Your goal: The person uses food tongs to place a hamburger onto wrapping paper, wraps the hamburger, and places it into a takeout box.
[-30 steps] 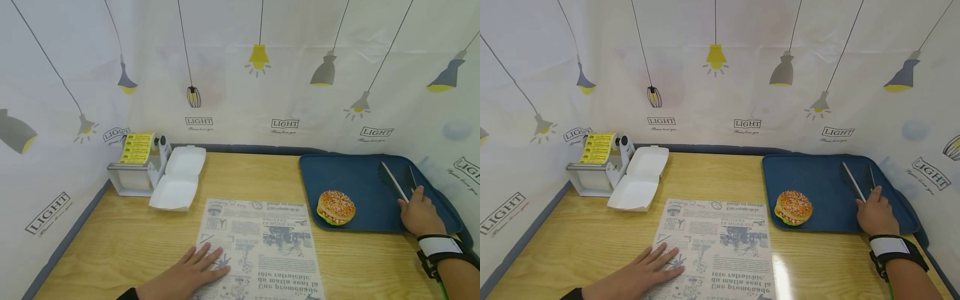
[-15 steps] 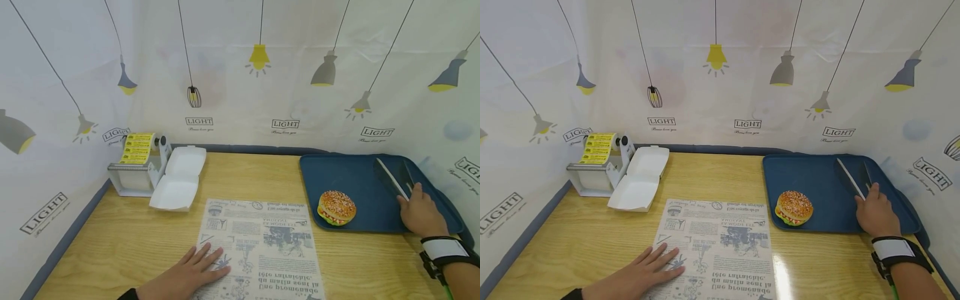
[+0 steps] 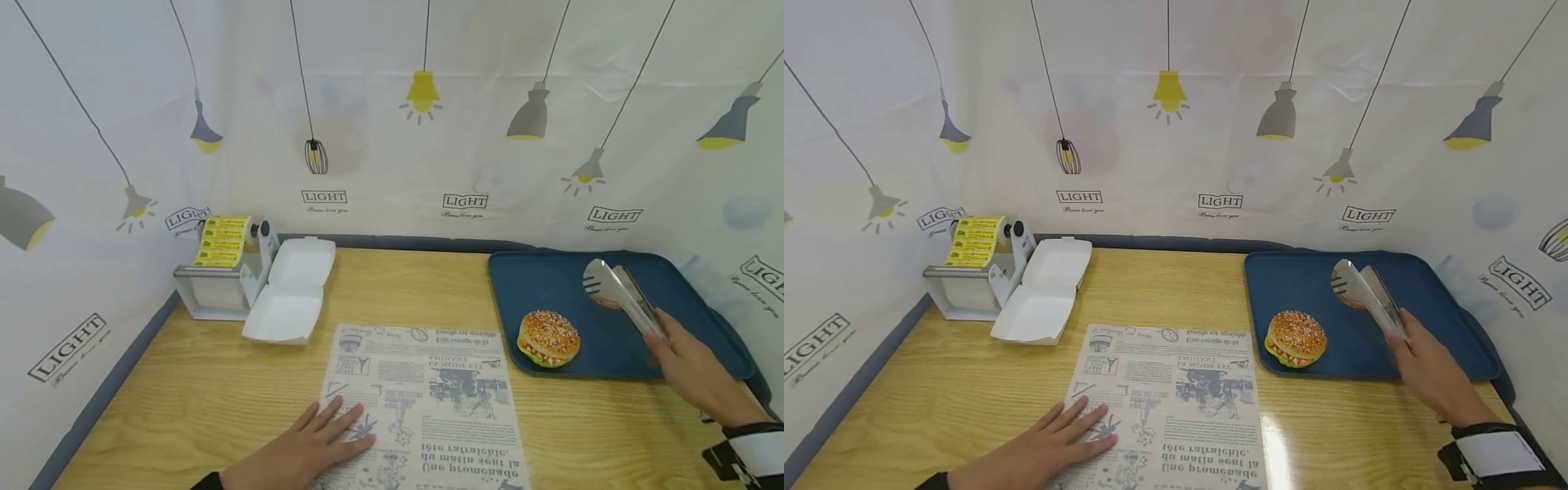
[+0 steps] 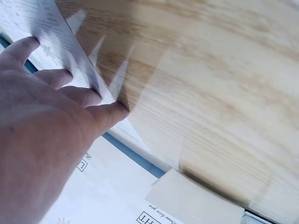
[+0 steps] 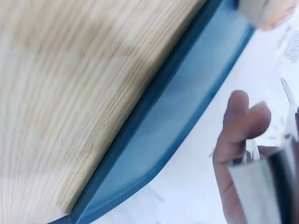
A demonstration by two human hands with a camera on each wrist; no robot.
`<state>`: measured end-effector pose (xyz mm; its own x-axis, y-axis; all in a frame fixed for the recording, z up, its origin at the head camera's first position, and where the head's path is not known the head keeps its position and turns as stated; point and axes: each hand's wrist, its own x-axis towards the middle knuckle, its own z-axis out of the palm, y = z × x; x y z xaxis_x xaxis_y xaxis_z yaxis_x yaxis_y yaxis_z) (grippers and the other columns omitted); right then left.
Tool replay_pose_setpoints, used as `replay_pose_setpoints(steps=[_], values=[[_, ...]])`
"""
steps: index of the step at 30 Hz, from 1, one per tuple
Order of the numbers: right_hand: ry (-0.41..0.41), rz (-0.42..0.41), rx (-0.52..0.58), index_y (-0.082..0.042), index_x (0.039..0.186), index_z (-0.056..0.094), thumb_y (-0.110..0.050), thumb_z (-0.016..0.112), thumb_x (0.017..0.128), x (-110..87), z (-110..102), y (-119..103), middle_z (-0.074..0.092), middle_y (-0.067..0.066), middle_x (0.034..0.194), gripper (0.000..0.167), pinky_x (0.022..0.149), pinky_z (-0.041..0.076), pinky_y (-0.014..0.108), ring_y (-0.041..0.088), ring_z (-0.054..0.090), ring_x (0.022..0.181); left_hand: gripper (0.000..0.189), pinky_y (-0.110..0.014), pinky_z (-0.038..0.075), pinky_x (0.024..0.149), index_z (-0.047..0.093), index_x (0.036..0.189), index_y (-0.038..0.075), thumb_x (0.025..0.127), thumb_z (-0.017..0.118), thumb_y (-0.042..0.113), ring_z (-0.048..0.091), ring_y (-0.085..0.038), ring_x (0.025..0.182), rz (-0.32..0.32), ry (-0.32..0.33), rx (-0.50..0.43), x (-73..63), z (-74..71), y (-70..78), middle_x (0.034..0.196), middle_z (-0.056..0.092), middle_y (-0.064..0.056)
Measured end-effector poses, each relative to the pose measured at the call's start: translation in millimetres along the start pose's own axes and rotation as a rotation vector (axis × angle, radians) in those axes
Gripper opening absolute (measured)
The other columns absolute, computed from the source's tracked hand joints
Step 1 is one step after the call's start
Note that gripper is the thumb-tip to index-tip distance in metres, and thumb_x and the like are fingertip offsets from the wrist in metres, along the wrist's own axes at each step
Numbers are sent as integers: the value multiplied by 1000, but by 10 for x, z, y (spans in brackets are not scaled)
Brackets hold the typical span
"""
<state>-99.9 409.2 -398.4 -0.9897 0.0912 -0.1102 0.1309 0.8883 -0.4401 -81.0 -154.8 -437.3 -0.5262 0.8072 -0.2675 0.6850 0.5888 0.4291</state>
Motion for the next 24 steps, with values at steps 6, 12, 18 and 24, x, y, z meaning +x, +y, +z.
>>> replay_pose_setpoints(steps=[6,12,18,24], values=[[-124,24,49,-3,146,-12,-49,14,99,-213,-13,-93,57,20,96,71,45,36,30,19,50,62,80,-66,15,106,16,146,40,79,40,75,11,-38,142,1,3,-1,-3,4,-6,156,13,-2],[-221,62,105,-6,147,-13,-53,16,98,-334,11,-76,57,12,92,73,42,38,30,16,40,48,80,-66,15,106,17,145,40,78,41,76,11,-38,142,-1,4,1,-4,0,6,156,13,-2],[-278,107,143,-4,147,-12,-55,18,97,-370,56,-71,56,11,92,77,44,39,31,15,38,49,80,-65,16,107,18,145,40,78,41,76,12,-38,142,-4,16,8,2,-10,11,156,15,-2],[-294,85,148,-2,147,-9,-50,19,99,-402,93,-103,57,11,92,74,45,39,30,16,40,50,83,-62,18,108,20,145,39,76,41,78,16,-36,142,3,62,57,18,-12,-11,155,18,-3]])
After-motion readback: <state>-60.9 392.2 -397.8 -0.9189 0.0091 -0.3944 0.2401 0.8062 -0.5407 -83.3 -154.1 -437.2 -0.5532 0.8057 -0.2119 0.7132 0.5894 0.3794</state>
